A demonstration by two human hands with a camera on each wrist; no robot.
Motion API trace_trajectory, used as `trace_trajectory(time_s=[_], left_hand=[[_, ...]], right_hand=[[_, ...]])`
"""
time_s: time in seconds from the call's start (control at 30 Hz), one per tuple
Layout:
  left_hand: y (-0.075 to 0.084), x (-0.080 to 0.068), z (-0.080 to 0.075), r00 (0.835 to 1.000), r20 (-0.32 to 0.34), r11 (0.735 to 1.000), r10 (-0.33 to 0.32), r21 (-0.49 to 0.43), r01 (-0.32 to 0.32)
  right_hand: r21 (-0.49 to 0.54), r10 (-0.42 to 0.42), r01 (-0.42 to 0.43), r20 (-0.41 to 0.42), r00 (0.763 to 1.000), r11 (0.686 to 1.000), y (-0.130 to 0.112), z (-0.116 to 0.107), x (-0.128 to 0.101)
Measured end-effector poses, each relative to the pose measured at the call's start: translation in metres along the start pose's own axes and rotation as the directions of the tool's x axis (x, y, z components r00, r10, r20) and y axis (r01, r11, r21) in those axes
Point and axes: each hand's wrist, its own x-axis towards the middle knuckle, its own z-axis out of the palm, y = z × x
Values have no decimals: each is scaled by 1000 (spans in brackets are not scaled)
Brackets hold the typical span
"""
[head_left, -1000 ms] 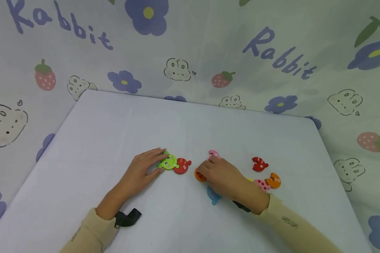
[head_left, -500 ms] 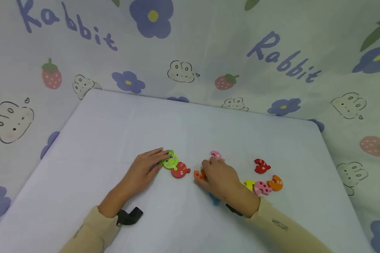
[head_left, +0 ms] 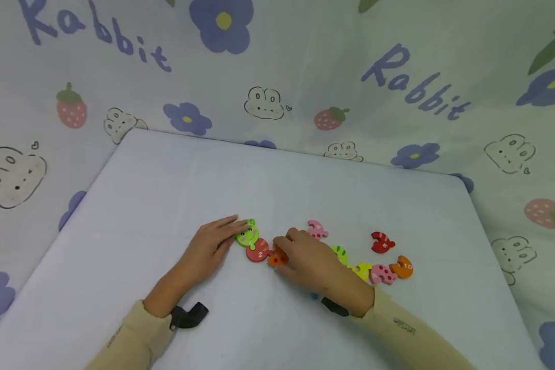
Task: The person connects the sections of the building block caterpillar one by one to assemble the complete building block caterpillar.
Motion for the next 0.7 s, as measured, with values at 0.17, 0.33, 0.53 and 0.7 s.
trace_trajectory(time_s=[0.17,0.33,0.53,0.7], left_hand=[[0,-1,-1,1000,-2,1000,8,5,-8],[1,-1,1,1000,-12,1000,6,2,-6],[3,0,2,1000,-14,1000,-10,-16,10],[4,0,2,1000,-12,1000,-21,-12,21]], right_hand=[[-5,-8,8,-16,1000,1000,-5,-3,4],[-22,-12,11,-8,1000,1000,-5,1,6],[-20,0,0,20,1000,1000,-6,8,9],[-17,21,-20,45,999,1000,-11,7,12]])
